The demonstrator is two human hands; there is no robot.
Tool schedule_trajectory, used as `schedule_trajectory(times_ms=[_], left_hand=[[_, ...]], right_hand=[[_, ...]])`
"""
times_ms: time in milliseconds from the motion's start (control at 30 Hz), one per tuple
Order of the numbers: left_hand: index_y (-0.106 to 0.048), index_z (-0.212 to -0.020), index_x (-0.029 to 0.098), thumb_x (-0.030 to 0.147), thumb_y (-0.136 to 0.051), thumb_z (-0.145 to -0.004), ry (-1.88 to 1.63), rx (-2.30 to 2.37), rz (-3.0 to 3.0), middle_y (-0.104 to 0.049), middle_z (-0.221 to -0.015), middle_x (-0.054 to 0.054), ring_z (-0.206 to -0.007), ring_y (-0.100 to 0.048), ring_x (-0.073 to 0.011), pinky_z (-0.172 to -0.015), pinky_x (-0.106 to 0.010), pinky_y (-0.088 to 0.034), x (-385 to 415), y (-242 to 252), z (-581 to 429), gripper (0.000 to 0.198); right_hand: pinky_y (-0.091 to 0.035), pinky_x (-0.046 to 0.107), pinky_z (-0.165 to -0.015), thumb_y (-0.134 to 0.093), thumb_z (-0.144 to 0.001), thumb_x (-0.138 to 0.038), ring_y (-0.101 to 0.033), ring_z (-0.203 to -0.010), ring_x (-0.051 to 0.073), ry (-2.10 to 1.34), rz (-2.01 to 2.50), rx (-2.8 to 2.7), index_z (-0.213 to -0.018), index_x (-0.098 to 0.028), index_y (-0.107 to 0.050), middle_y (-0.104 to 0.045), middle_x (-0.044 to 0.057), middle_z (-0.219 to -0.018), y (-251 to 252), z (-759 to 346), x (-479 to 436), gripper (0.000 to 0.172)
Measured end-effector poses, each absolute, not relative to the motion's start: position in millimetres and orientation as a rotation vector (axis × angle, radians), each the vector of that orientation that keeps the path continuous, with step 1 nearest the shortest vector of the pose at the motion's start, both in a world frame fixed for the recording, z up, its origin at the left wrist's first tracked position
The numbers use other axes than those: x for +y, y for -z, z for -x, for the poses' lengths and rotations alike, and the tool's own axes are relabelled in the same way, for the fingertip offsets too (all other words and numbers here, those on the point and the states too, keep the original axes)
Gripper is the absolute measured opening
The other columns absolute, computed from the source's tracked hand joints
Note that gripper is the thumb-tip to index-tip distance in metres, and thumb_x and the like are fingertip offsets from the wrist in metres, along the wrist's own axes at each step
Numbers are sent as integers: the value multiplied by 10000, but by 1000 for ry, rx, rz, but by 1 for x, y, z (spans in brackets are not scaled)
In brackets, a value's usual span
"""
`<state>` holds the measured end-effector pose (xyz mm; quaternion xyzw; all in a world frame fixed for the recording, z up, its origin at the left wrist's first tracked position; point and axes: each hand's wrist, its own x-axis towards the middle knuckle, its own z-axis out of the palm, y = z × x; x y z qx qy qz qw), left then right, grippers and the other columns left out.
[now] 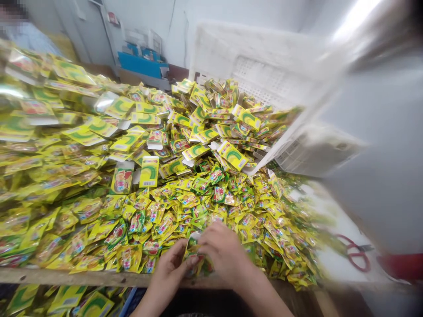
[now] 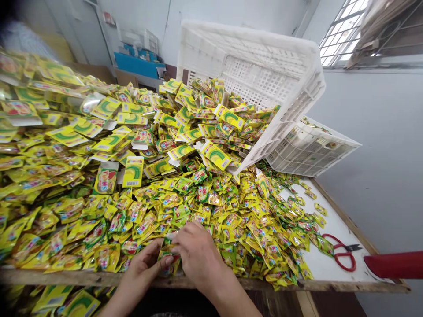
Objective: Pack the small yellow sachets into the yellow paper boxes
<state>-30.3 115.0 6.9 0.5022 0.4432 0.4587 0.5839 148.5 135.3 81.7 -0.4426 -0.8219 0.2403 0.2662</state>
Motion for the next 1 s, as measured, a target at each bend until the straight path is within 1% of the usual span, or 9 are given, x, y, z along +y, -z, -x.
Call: schedule_trajectory(times_ms=[100, 267, 333, 400, 500, 633, 733, 833, 1000], left_hand=[[-685, -1045, 230, 303, -706, -810, -1093, 1065, -1158, -725, -1026, -30, -1015, -637, -234, -884, -278, -493, 114, -5, 32, 247], [-694, -1088, 233, 351, -705, -798, -1072, 1129, -1145, -720, -1105, -38, -1046, -626, -262, -910, -303, -481, 110, 0, 40, 313], [-715, -1067, 234, 385, -682, -813, -1086, 1193, -1037, -715, -1132, -39, -1138, -582, -279, -978, -317, -438, 107, -2, 43, 298], [-733, -1031, 226, 377, -679, -817, -1091, 1185, -877, -721, -1109, -41, -1155, -567, -274, -1001, -313, -410, 105, -8, 44, 267], [-749, -867, 182, 279, -694, -774, -1018, 1016, -668, -726, -882, -41, -914, -619, -226, -834, -277, -468, 107, -24, 45, 145], [-710, -673, 165, 164, -626, -710, -888, 890, -501, -628, -644, -9, -655, -565, -168, -605, -250, -458, 113, -41, 46, 92], [-760, -873, 192, 215, -646, -800, -957, 880, -459, -713, -820, -30, -857, -632, -201, -781, -273, -495, 114, -43, 45, 137], [-743, -1068, 223, 293, -668, -850, -1054, 907, -469, -735, -1091, -47, -1140, -588, -232, -1016, -314, -415, 114, -38, 39, 241], [-700, -1186, 244, 310, -704, -830, -1103, 990, -699, -685, -1261, -45, -1304, -488, -257, -1143, -367, -299, 115, -30, 24, 362]], right_hand=[[-426, 412, -903, -692, -855, -289, -480, -1080, 258, -513, 1161, -2342, -779, -229, -711, -602, 68, -1116, -68, -142, 137, 99], [-437, 415, -942, -656, -885, -300, -498, -1118, 248, -748, 1099, -2098, -976, -284, -723, -606, 64, -1151, -57, -140, 132, 114], [-502, 334, -812, -608, -909, -282, -586, -950, 205, -1005, 1139, -1716, -1049, -259, -687, -633, 64, -1035, -50, -141, 128, 163], [-478, 239, -548, -632, -885, -348, -581, -652, 147, -1319, 1192, -1306, -1011, -218, -657, -618, 24, -817, -41, -140, 122, 183], [-351, 178, -415, -752, -775, -405, -462, -479, 80, -1713, 1094, -1050, -955, -203, -637, -560, -32, -691, -32, -134, 112, 294], [-454, 196, -600, -887, -608, -311, -577, -687, 108, -1748, 923, -1209, -1030, -230, -630, -612, -23, -817, -36, -127, 111, 501], [-407, 175, -462, -804, -704, -440, -527, -513, 79, -1670, 1064, -1171, -1040, -213, -625, -592, -39, -714, -36, -129, 120, 443], [-331, 165, -339, -677, -786, -563, -442, -376, 64, -1630, 1213, -1073, -974, -185, -622, -565, -47, -613, -32, -133, 133, 426], [-314, 155, -309, -672, -812, -481, -413, -353, 54, -1570, 1189, -1186, -938, -195, -632, -550, -54, -597, -22, -135, 143, 315]])
